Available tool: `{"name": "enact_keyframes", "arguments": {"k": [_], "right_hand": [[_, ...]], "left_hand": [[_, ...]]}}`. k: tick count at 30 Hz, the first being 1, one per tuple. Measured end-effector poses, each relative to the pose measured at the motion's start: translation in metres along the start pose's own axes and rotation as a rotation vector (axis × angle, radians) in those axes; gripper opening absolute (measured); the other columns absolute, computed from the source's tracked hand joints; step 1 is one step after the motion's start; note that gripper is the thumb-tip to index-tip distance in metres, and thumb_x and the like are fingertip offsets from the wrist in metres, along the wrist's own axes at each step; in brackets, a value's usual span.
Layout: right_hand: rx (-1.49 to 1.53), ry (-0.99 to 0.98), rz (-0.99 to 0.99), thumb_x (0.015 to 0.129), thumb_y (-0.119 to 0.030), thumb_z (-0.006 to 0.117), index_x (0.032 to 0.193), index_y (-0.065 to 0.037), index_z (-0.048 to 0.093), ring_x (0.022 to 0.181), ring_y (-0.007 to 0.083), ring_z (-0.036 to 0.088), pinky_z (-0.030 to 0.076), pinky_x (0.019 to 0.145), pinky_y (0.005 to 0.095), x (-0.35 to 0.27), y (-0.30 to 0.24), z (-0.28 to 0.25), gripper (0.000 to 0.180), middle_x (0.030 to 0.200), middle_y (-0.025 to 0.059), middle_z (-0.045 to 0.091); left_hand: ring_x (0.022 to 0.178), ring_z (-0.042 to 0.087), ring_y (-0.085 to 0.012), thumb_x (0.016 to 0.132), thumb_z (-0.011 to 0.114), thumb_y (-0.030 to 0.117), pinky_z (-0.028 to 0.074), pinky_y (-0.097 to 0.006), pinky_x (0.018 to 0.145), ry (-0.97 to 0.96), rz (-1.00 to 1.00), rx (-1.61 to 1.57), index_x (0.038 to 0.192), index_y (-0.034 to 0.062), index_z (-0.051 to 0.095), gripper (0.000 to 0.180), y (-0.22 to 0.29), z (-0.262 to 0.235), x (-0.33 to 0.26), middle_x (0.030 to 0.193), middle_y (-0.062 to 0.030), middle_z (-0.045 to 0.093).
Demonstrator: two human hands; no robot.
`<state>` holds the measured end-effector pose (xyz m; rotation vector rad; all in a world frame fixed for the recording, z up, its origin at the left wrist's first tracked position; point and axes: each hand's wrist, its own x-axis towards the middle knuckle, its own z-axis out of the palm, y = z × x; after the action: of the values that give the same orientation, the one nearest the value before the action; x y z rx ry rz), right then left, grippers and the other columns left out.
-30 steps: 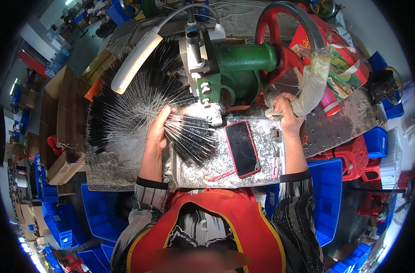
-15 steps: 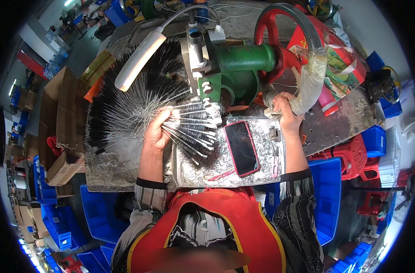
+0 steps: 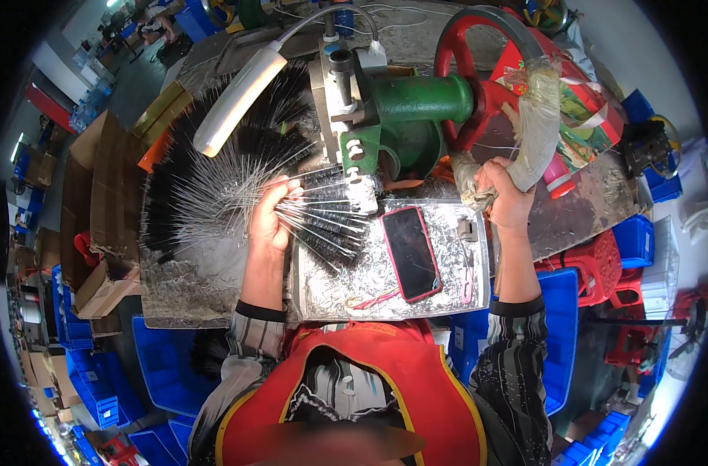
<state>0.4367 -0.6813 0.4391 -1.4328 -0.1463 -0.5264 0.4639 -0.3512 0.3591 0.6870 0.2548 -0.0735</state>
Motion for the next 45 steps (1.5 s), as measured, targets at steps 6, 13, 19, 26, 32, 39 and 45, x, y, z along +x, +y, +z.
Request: {"name": "enact_keyframes", "arguments": {"k": [6,13,19,26,32,39,45], "right_hand": [[0.04,0.017,0.034,0.073,0.001,0.05,0.052,-0.001,0.047,0.048,0.0152,0.045,0.041,0.058,0.0294,-0.002,-0.001,-0.001,0.021,0.05,0.0059,0.045],[0.017,-0.037,-0.052,0.076,-0.003,0.05,0.063,0.001,0.05,0.052,0.0156,0.046,0.041,0.058,0.0294,-0.006,0.011,-0.003,0.013,0.058,0.0089,0.049],[-0.035,-0.027,-0.104,0.075,-0.002,0.049,0.056,0.0,0.048,0.052,0.0168,0.047,0.041,0.059,0.029,-0.003,0.007,-0.001,0.019,0.053,0.0076,0.047],[-0.043,0.103,0.177,0.071,-0.006,0.054,0.054,-0.001,0.05,0.045,0.0164,0.046,0.039,0.048,0.0287,0.006,-0.039,0.006,0.018,0.05,0.0073,0.048],[-0.083,0.134,0.26,0.069,-0.011,0.058,0.056,-0.001,0.052,0.045,0.0162,0.048,0.037,0.041,0.0282,0.01,-0.038,-0.002,0.017,0.051,0.0078,0.05],[-0.064,0.128,0.221,0.069,-0.009,0.057,0.054,-0.002,0.051,0.046,0.0174,0.048,0.039,0.047,0.0281,0.008,-0.032,-0.001,0.017,0.049,0.0066,0.048],[-0.053,0.106,0.171,0.069,-0.007,0.057,0.051,-0.002,0.05,0.046,0.0172,0.048,0.04,0.05,0.0292,0.006,-0.032,0.003,0.02,0.049,0.006,0.047]], "left_hand": [[0.072,0.06,-0.0224,0.077,0.054,0.0,0.05,-0.03,0.065,0.03,0.062,0.008,0.093,-0.0009,0.05,0.017,0.002,-0.001,-0.002,0.083,-0.0153,0.061],[0.071,0.059,-0.0192,0.076,0.055,0.001,0.049,-0.028,0.065,0.053,0.07,0.086,0.096,-0.0008,0.049,0.021,0.002,0.004,-0.003,0.081,-0.0133,0.061],[0.071,0.061,-0.0218,0.077,0.054,0.0,0.051,-0.029,0.064,0.021,0.051,0.008,0.095,-0.0015,0.049,0.018,0.0,0.005,0.001,0.081,-0.0153,0.06],[0.067,0.06,-0.0193,0.077,0.055,0.001,0.051,-0.028,0.061,0.014,0.048,0.028,0.095,0.0,0.05,0.018,0.0,0.001,0.0,0.079,-0.0132,0.06],[0.067,0.06,-0.0195,0.077,0.058,0.004,0.05,-0.029,0.063,0.024,0.046,0.029,0.089,0.0023,0.053,0.013,-0.002,0.001,0.0,0.077,-0.0116,0.061],[0.064,0.058,-0.0182,0.077,0.058,0.004,0.05,-0.028,0.06,0.057,0.072,0.024,0.089,0.0015,0.053,0.013,-0.004,0.004,0.001,0.075,-0.0108,0.06],[0.064,0.058,-0.0186,0.077,0.057,0.004,0.049,-0.029,0.06,0.073,0.096,0.001,0.087,0.0005,0.053,0.012,-0.006,0.002,0.005,0.074,-0.0113,0.059]]}}
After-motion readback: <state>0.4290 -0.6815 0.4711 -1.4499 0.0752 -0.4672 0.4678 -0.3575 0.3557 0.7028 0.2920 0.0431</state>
